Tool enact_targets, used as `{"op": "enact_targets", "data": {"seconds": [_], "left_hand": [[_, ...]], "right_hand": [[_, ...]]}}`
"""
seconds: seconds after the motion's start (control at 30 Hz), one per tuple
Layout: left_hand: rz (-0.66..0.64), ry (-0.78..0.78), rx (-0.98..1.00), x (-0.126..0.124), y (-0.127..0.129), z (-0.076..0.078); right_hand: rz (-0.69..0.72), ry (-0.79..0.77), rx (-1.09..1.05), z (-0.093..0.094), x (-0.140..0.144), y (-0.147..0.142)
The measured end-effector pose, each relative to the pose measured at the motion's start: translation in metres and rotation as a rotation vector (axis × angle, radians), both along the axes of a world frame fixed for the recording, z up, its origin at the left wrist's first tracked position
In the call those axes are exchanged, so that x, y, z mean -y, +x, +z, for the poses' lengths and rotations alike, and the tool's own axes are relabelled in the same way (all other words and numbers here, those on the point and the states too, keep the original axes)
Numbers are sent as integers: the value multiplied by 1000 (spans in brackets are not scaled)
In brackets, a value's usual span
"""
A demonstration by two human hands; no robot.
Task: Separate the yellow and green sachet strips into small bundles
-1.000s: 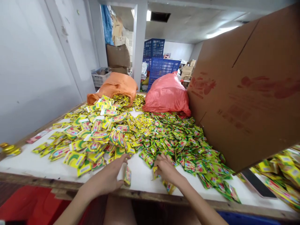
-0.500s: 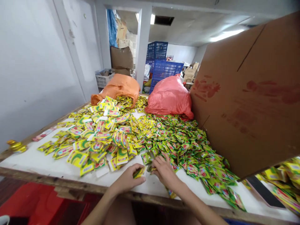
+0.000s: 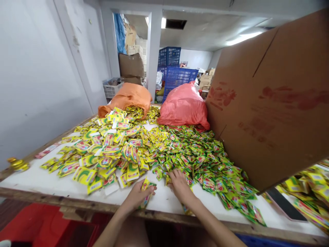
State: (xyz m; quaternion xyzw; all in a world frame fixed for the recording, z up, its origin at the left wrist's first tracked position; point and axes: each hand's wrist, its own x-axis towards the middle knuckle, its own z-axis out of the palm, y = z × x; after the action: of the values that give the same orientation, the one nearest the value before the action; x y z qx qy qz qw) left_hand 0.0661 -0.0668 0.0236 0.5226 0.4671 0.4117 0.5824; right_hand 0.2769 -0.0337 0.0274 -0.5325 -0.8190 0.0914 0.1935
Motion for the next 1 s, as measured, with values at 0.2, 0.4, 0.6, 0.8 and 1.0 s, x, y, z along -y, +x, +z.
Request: {"op": "enact_targets", "data": {"seconds": [0.2, 0.4, 0.6, 0.8, 1.0], "left_hand": [[5, 44, -39, 2, -5, 5], [-35, 27, 91, 0, -2, 2], [10, -58, 165, 2, -1, 2], [10, -132, 216, 4, -3, 5], [-92, -68, 233, 4, 11, 6]], "right_hand": [[86, -248, -288, 12, -7, 15], [163, -392, -355, 13, 2, 20], [121, -242, -279, 19, 18, 10], [138, -277, -213, 6, 40, 4], [123, -290, -337, -8, 38, -12]]}}
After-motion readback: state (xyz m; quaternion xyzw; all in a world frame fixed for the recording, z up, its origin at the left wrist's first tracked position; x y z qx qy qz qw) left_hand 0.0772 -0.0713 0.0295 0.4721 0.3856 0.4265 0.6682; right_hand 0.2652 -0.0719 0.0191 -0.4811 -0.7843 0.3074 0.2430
